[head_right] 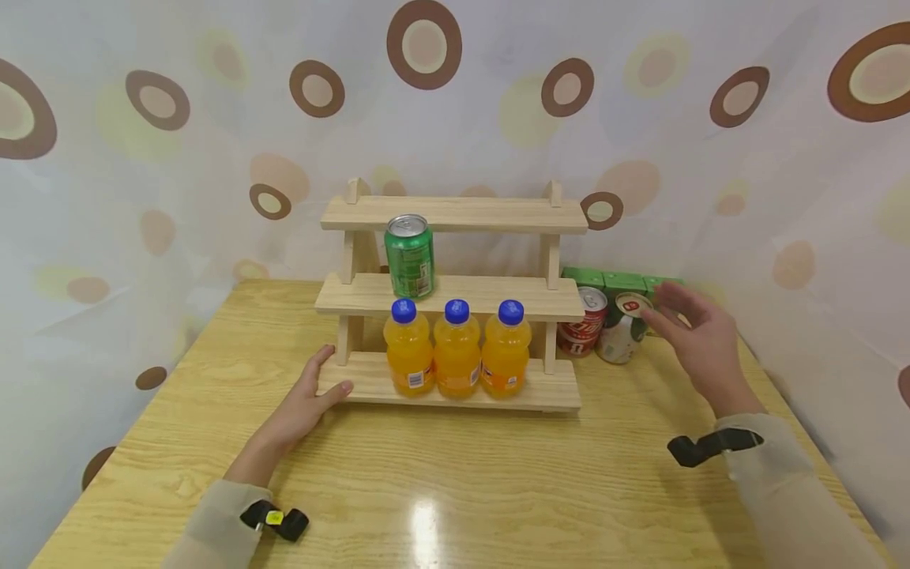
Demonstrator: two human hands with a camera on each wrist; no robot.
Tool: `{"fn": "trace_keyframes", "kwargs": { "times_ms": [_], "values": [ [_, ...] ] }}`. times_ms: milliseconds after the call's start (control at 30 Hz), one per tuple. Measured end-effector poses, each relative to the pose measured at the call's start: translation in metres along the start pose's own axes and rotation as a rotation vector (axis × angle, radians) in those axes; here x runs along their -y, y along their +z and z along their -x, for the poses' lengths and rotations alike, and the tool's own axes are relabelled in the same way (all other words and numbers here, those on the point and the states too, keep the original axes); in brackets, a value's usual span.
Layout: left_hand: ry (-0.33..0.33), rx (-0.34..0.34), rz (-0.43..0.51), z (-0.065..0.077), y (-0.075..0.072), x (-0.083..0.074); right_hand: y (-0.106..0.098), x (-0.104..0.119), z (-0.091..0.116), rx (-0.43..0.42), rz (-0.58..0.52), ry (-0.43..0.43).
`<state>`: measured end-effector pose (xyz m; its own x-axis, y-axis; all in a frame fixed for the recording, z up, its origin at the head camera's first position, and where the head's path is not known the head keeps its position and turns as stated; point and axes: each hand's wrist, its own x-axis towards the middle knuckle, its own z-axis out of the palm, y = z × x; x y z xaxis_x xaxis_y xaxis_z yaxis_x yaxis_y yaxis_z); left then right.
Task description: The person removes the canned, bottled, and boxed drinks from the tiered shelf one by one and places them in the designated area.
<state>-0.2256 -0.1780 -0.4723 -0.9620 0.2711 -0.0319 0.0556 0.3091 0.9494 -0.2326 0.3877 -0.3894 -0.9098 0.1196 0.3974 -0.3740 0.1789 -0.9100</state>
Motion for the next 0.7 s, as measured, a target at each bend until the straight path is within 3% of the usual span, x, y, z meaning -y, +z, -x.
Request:
{"fn": "trace_keyframes", "kwargs": {
  "times_ms": [500, 700],
  "values": [
    [0.008, 0.001, 0.000, 0.000, -0.001, -0.001, 0.034, 0.038, -0.001, 0.102, 0.104, -0.018],
    [-0.002, 0.021, 0.028, 0.004, -0.002, -0.013, 0.053, 0.049, -0.005, 0.167, 0.082, -0.075]
  ]
}}
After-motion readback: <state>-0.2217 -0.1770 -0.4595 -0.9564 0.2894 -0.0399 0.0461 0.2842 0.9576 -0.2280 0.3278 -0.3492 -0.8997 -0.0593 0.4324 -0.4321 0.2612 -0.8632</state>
